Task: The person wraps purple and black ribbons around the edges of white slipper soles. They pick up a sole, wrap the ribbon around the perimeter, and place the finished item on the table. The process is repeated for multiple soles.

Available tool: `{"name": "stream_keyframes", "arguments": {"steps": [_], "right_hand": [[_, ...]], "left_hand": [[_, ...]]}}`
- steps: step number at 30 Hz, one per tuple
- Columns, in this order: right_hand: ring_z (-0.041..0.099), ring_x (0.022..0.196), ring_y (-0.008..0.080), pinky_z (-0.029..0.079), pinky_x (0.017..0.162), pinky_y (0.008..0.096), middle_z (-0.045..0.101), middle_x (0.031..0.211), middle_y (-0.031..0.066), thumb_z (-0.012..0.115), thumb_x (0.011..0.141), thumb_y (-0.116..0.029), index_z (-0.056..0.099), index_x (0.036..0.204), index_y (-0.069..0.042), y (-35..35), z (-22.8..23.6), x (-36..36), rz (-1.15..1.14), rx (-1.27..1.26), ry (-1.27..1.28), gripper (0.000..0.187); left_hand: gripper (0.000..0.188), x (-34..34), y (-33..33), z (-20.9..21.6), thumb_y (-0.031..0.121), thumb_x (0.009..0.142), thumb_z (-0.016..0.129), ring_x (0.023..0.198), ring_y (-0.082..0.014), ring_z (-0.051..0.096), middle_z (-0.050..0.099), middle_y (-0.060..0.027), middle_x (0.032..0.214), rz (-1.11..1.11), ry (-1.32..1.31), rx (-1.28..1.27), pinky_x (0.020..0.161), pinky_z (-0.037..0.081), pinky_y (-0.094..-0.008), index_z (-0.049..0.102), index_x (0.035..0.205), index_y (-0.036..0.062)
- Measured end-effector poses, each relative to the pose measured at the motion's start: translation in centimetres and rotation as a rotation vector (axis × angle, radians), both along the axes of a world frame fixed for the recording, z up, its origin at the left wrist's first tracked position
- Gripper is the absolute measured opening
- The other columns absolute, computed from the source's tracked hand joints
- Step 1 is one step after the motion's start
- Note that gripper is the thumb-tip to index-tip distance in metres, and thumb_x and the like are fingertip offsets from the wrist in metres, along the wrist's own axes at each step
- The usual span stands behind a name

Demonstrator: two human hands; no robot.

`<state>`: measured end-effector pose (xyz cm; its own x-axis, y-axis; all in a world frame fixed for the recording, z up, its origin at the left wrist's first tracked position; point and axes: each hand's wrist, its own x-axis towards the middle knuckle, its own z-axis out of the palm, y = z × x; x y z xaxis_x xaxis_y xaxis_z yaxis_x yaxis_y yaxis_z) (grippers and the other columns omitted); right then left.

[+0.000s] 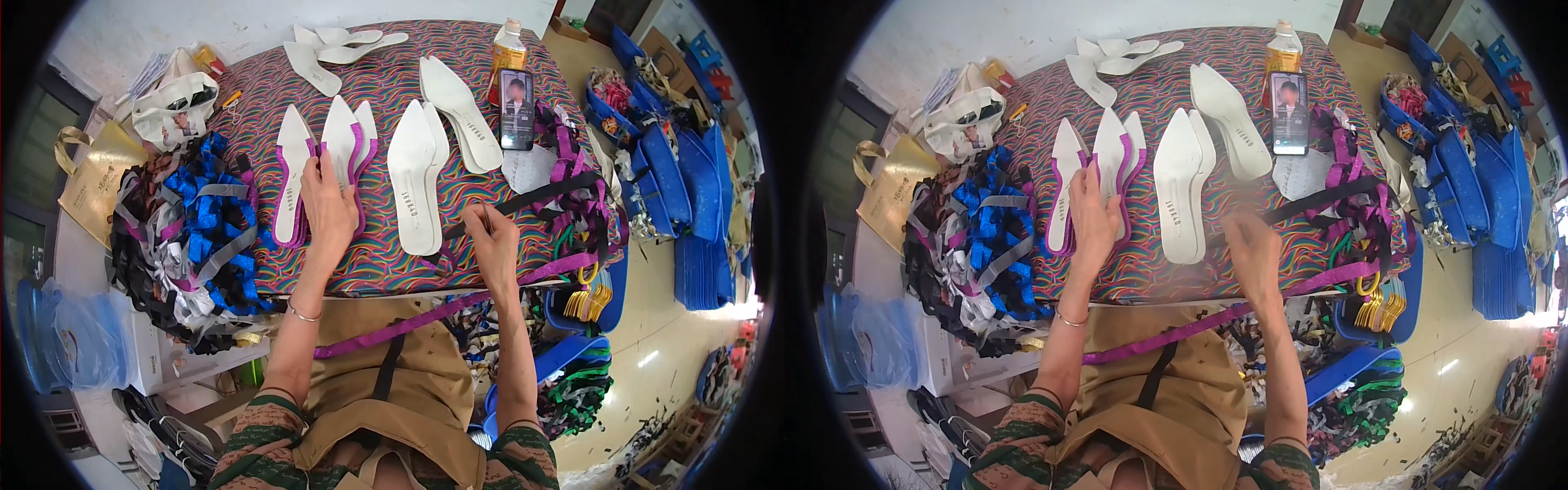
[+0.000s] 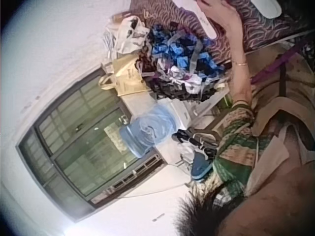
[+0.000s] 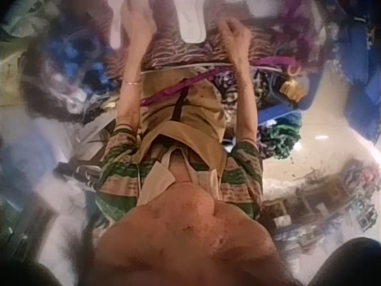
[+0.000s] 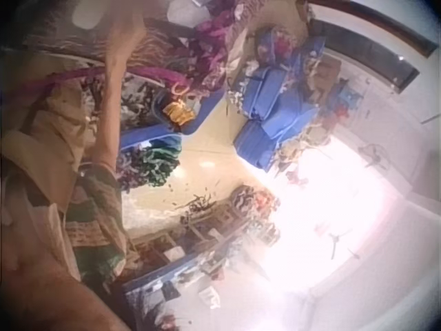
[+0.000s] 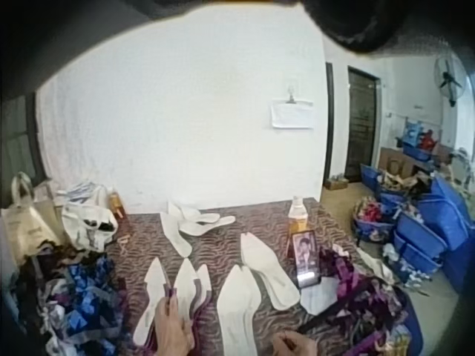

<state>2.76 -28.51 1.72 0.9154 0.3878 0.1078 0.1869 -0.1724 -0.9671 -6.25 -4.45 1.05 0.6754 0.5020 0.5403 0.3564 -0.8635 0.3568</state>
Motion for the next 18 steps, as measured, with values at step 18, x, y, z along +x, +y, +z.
{"name": "stream_keyframes", "arguments": {"steps": [18], "right_hand": [[0.060, 0.083, 0.0399, 0.044, 0.073, 0.0472, 0.060, 0.082, 0.0211, 0.062, 0.086, -0.021, 0.060, 0.080, 0.003, 11.0, -1.2, 11.6, -0.095, -0.262, -0.295, 0.025]], "left_hand": [[0.041, 12.5, -2.6, -2.2, 0.027, 0.084, 0.072, 0.081, -0.0163, 0.058, 0.062, -0.0106, 0.095, -0.141, -0.359, -0.825, 0.075, 0.047, -0.0303, 0.056, 0.106, -0.0039]]}}
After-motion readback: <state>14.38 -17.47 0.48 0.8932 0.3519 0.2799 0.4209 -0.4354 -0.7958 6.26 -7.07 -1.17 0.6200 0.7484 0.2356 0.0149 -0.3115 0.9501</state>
